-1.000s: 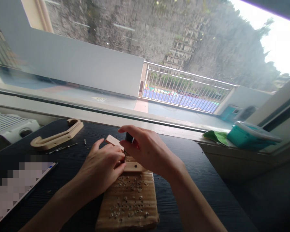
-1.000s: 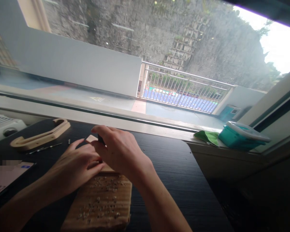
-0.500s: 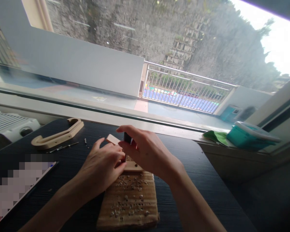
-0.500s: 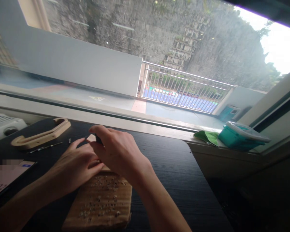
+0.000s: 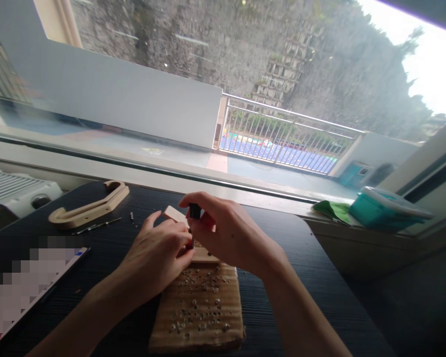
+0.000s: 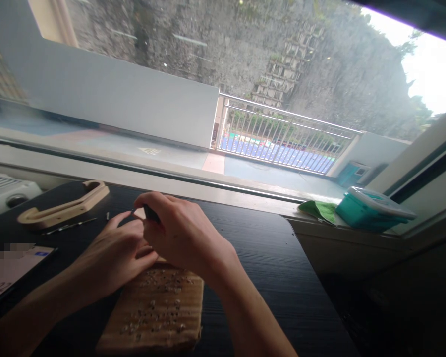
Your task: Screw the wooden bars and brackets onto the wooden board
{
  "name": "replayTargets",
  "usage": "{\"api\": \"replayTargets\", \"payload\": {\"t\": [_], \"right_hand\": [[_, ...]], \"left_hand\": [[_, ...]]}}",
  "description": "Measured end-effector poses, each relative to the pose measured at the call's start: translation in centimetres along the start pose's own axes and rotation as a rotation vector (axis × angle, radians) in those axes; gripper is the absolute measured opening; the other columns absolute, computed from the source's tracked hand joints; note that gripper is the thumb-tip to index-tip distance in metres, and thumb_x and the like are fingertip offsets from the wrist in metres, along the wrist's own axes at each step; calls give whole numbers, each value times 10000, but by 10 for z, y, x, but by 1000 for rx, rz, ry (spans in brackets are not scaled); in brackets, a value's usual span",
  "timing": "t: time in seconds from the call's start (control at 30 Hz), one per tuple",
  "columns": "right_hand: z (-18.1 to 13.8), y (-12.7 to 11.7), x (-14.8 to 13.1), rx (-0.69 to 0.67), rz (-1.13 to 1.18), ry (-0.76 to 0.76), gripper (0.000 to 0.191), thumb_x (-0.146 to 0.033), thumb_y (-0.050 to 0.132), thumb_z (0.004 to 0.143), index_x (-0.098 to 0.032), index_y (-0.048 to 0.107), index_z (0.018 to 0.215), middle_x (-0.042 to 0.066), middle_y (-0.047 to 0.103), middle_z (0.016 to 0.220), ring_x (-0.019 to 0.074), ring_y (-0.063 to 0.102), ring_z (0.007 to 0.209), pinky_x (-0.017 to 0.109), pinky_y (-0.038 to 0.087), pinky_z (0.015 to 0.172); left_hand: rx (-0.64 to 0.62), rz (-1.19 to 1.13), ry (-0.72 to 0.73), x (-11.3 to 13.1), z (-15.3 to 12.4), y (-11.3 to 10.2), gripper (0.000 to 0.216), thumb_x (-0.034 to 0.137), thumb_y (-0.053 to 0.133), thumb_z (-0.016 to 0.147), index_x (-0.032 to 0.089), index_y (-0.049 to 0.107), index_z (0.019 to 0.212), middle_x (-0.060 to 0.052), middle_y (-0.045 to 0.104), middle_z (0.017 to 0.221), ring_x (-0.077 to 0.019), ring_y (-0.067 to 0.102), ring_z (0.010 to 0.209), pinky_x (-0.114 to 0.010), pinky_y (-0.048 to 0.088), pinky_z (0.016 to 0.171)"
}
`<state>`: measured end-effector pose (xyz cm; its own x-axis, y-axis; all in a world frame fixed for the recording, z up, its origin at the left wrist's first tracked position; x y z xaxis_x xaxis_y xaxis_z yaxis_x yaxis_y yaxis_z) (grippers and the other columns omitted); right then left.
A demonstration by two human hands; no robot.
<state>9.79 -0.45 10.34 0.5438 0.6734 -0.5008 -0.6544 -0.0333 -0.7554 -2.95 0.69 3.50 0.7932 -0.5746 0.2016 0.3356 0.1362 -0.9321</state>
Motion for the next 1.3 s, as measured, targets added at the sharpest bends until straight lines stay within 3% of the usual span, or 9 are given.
{"api": "replayTargets", "payload": {"t": [0.2, 0.37, 0.53, 0.8, 0.97, 1.03, 1.3], "right_hand": [[0, 1, 0, -1, 16, 4, 250, -156, 506, 853, -213, 563, 1090, 0, 624, 825, 94, 552, 710, 211, 396, 660], [2, 2, 3, -17, -34, 28, 232, -246, 544, 852, -191, 556, 1078, 14, 631, 830, 98, 546, 675, 216, 392, 619], [0, -1, 2, 18, -22, 2, 311, -156, 520, 839, -208, 545, 1145, 24, 637, 957, 88, 552, 711, 216, 404, 660], [3, -1, 6, 44, -68, 30, 216, -274, 536, 860, -193, 602, 1049, 12, 644, 829, 95, 552, 674, 212, 392, 623], [0, 0, 2, 30, -27, -18, 313, -149, 512, 834, -198, 580, 1136, 30, 645, 989, 88, 560, 725, 207, 412, 663], [-1, 0, 2, 33, -4, -21, 317, -125, 490, 839, -209, 592, 1127, 19, 651, 961, 84, 563, 723, 202, 414, 673], [2, -1, 7, 58, -86, 27, 235, -314, 540, 859, -192, 611, 1047, 11, 647, 817, 92, 544, 645, 214, 394, 603]], "left_hand": [[17, -16, -4, 2, 0, -2, 174, 267, 518, 768, 231, 664, 679, -21, 704, 927, -251, 592, 956, -537, 219, 1024], [5, 19, -17, 1, 0, 0, 200, 257, 501, 774, 240, 684, 695, -27, 699, 818, -237, 597, 905, -536, 223, 1021], [13, 27, 3, 0, -1, 1, 216, 251, 480, 781, 244, 683, 707, -26, 693, 883, -225, 594, 899, -536, 232, 1011], [6, 19, -10, -1, 0, 2, 211, 248, 484, 767, 242, 661, 652, -12, 686, 851, -221, 599, 878, -540, 221, 1020], [38, 18, -3, 0, -1, 1, 197, 249, 489, 766, 248, 676, 705, -22, 694, 884, -239, 597, 913, -536, 242, 1013], [39, 20, -4, 0, -1, 1, 207, 249, 483, 768, 243, 675, 688, -24, 691, 883, -240, 597, 912, -533, 249, 1009], [19, 7, -3, -1, -1, 2, 205, 249, 491, 764, 231, 649, 635, -14, 682, 814, -211, 592, 855, -546, 224, 1025]]}}
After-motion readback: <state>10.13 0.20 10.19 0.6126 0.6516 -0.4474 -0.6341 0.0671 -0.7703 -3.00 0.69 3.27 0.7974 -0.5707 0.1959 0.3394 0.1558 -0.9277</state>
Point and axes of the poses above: each hand's wrist, its own z-axis towards the middle knuckle, its own y-axis out of the palm, x = y × z, the point moved 3 cm from there along z, towards the middle knuckle
